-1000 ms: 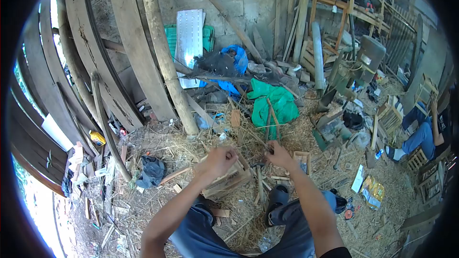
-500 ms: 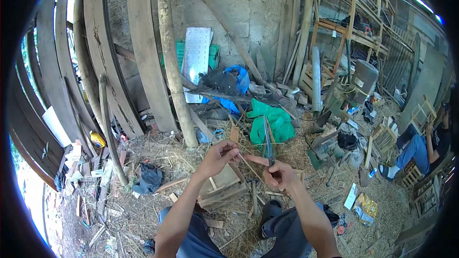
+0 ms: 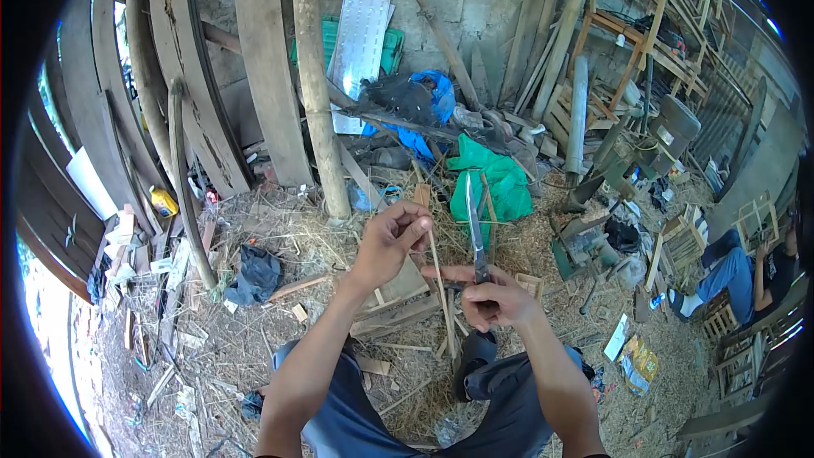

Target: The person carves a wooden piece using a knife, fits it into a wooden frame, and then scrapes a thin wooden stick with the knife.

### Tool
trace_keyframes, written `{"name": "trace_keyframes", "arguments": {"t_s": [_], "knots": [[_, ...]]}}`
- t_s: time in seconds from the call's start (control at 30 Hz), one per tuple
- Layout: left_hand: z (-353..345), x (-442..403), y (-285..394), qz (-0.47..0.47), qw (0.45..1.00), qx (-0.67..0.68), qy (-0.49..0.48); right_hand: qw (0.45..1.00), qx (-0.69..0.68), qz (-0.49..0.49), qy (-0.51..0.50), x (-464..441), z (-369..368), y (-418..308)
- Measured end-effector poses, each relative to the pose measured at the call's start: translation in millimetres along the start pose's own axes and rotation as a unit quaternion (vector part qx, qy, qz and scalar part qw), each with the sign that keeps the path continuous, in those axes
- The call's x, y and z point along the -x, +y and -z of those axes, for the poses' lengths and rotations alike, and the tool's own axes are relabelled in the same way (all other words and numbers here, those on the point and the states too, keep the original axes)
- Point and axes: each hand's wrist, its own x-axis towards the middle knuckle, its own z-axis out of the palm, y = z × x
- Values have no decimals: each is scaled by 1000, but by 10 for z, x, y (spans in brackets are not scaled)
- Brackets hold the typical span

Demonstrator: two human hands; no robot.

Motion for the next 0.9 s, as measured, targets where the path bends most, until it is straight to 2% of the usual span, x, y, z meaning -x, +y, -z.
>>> {"name": "trace_keyframes", "arguments": {"t_s": [0.07, 0.2, 0.27, 0.3, 0.37, 0.43, 0.53, 0.6, 0.63, 0.7, 0.73, 0.87, 0.9], "knots": [[1, 8, 35, -5, 1000, 19, -11, 997, -63, 10, -53, -5, 19, 25], [13, 30, 14, -21, 999, 40, -17, 994, -86, 17, -66, -24, 49, 77], [25, 22, -52, -24, 999, 31, -9, 999, -30, -7, 22, -41, 35, 102], [10, 17, -48, -26, 999, 23, -5, 999, -31, -7, 20, -59, 34, 128], [-68, 12, -34, -18, 1000, 19, 12, 994, 23, 10, 110, -123, 52, 205], [-124, 21, -9, -12, 1000, 15, 24, 992, -17, 33, 121, -180, 117, 278], [-264, 183, -69, 47, 998, 22, 30, 980, -95, 60, 164, -194, 153, 268], [-373, 310, -102, 165, 985, 29, 49, 966, -139, 62, 209, -191, 132, 215], [-398, 354, -137, 166, 985, 28, 44, 965, -141, 64, 213, -198, 150, 212], [-465, 458, -229, 157, 982, -78, -73, 956, -158, 78, 236, -190, 190, 245], [-512, 489, -265, 99, 991, -60, -64, 954, -134, 83, 255, -195, 200, 263], [-551, 501, -195, 131, 989, -33, -63, 955, -81, 86, 273, -196, 169, 221], [-548, 492, -202, 137, 988, 21, -60, 936, 35, 141, 320, -191, 180, 185]]}}
